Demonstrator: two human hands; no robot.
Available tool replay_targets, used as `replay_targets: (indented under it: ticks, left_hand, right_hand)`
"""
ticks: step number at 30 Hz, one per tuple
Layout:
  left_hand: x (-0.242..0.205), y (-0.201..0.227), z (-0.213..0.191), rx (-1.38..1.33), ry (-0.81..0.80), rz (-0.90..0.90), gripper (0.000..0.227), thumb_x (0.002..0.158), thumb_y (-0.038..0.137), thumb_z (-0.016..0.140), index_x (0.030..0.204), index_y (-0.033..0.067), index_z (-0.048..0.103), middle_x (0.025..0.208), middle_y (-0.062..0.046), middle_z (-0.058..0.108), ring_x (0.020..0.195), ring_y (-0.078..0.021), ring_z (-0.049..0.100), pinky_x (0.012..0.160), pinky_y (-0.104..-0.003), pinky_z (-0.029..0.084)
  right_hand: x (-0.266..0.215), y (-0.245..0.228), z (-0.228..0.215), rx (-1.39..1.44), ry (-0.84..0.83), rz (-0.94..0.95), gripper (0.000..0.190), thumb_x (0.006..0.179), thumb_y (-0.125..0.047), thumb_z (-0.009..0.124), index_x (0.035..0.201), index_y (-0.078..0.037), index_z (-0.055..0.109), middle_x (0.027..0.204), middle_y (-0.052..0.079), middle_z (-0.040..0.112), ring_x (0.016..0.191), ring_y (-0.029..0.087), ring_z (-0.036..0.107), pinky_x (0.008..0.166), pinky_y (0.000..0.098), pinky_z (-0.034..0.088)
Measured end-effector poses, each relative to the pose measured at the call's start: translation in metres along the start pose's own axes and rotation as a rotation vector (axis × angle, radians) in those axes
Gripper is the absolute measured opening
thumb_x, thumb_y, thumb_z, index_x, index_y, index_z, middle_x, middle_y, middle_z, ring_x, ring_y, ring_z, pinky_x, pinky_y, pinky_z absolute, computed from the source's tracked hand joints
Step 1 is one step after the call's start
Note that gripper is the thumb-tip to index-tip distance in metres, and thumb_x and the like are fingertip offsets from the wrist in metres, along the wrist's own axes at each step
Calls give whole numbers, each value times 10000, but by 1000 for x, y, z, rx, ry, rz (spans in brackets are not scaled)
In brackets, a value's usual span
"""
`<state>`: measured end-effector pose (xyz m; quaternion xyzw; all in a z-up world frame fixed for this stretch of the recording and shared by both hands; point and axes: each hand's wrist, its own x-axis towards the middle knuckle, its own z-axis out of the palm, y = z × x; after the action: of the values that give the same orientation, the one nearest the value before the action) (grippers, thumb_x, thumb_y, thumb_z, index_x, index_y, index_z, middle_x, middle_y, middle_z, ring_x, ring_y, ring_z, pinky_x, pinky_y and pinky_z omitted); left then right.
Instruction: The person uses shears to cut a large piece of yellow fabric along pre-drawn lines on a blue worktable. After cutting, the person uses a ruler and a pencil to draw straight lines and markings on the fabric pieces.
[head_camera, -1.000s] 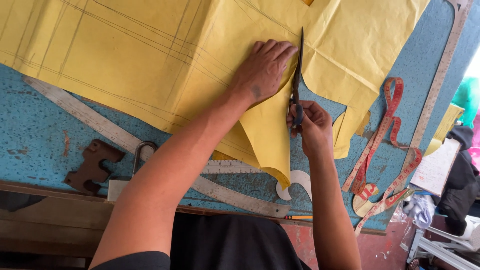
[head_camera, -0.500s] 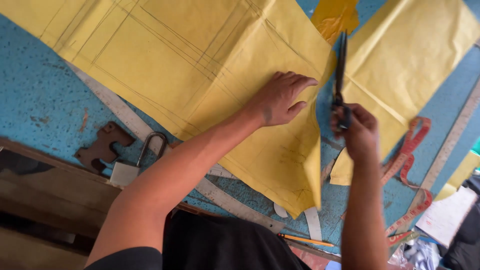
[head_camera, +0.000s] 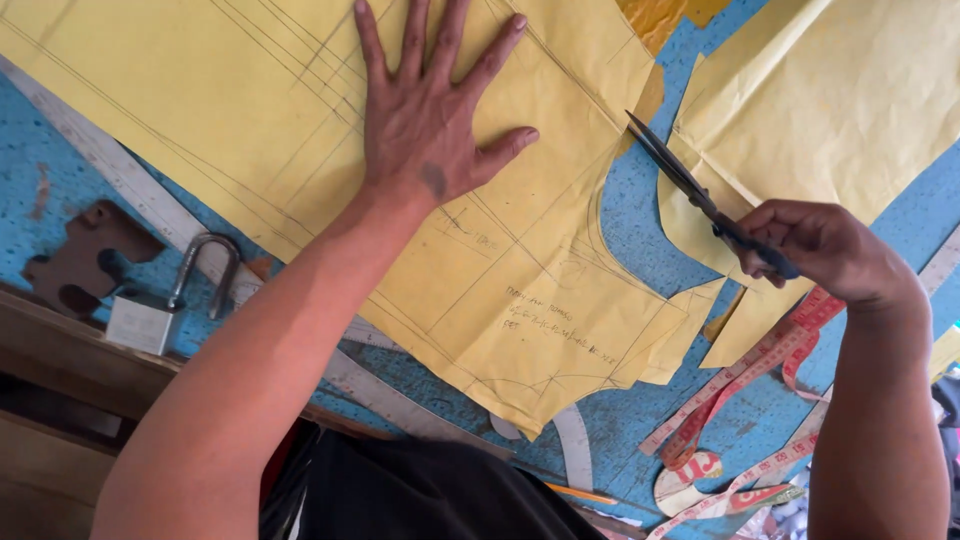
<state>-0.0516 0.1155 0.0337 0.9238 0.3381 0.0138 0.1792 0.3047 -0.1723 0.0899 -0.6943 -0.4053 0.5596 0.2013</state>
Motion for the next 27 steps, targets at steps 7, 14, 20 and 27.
replay_targets:
  ticks: [7,14,20,27]
  left_hand:
    - [-1,-4,13,47,96,34,836,1003,838,348,1651,383,78,1709,-240,221,1552,-511,212,1161,-714,-42]
    - [0,-8,26,99,160,51,855,1031,875,356,1666,373,80,1652,-253,373,1498,-503,305,1151,-701,-9]
    - [-2,-6,15,47,152,59,853,1015,822,438,1657,363,113,1684,-254,289,1523,-520,274,1158,-718,-7]
    - [-2,-5,12,18,128,50,839,1001,807,435,1648,359,144,1682,-227,248,1519,-533,289,1160,-730,9]
  right_hand:
    - [25,-11,7,-13,-8,11,331,917,13,631,1240,73,669,821,176,749,695,215,685,569,320,521]
    - [25,-7,9,-18,22,-15,370,901,50,627,1267,101,635,850,215,751,739,248,716,576,325,541]
    - [25,-11,16,-39,58,8,347,919,49,626,1263,91,644,860,209,757,768,245,731,595,318,546]
    - [24,-19,20,-69,55,2,261,920,101,592,1170,82,668,806,192,754,691,234,713,576,320,559]
